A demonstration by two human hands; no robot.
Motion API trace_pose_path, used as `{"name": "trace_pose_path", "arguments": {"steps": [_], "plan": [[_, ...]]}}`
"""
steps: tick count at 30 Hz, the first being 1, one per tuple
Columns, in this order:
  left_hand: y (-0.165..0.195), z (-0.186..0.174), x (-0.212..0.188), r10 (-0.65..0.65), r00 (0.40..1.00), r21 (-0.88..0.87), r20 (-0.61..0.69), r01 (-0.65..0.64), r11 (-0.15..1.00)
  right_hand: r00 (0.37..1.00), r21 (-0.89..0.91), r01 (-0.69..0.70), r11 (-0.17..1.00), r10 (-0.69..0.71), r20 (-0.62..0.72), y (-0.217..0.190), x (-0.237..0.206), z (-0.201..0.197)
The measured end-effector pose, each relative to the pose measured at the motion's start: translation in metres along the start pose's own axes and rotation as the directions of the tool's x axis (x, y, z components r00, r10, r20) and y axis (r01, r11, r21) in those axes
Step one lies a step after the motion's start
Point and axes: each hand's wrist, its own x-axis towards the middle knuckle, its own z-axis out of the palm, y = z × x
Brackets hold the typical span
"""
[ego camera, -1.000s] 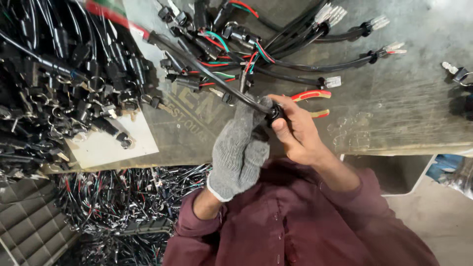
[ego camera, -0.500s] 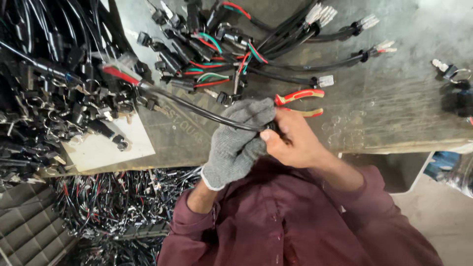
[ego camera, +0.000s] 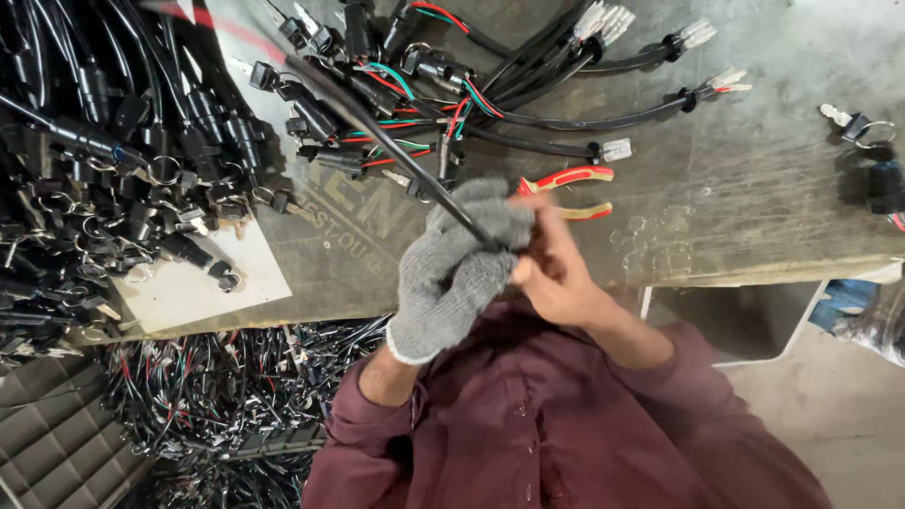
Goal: The person holds a black cable with a gloved hand and uses red-handled pliers to strip insulation from the wire ends, pulling off the cut insulation pieces and setting the processed cable on the workbench among piles of similar wire harnesses.
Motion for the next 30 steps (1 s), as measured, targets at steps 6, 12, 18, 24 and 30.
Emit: {"name": "trace_pose_path", "arguments": {"steps": [6, 12, 18, 24, 30], "plan": [[-0.012, 0.003, -0.002, -0.267, 0.955, -0.186, -0.131, 0.241, 0.953, 0.896, -0.761, 0.396, 0.513, -0.397, 0.199, -0.055, 0.029, -0.013], [-0.005, -0.005, -0.010, -0.251, 0.933, -0.085, -0.258, 0.237, 0.968, 0.945, -0.971, 0.220, -0.097, -0.224, 0.237, -0.074, 0.041, -0.046], [0.018, -0.019, -0.002, -0.015, 1.000, 0.043, -0.007, 0.015, 0.999, 0.974, -0.660, 0.134, 0.740, -0.222, -0.051, -0.104, 0.044, -0.056], [0.011, 0.008, -0.029, -0.527, 0.844, -0.750, 0.095, 0.409, 0.520, 0.995, -0.538, 0.100, 0.837, -0.097, 0.035, -0.119, 0.050, -0.021], [0.003, 0.015, -0.057, -0.461, 0.881, -0.366, -0.111, 0.395, 0.843, 0.883, -0.884, 0.398, 0.245, -0.365, 0.297, -0.116, 0.061, -0.003]]}}
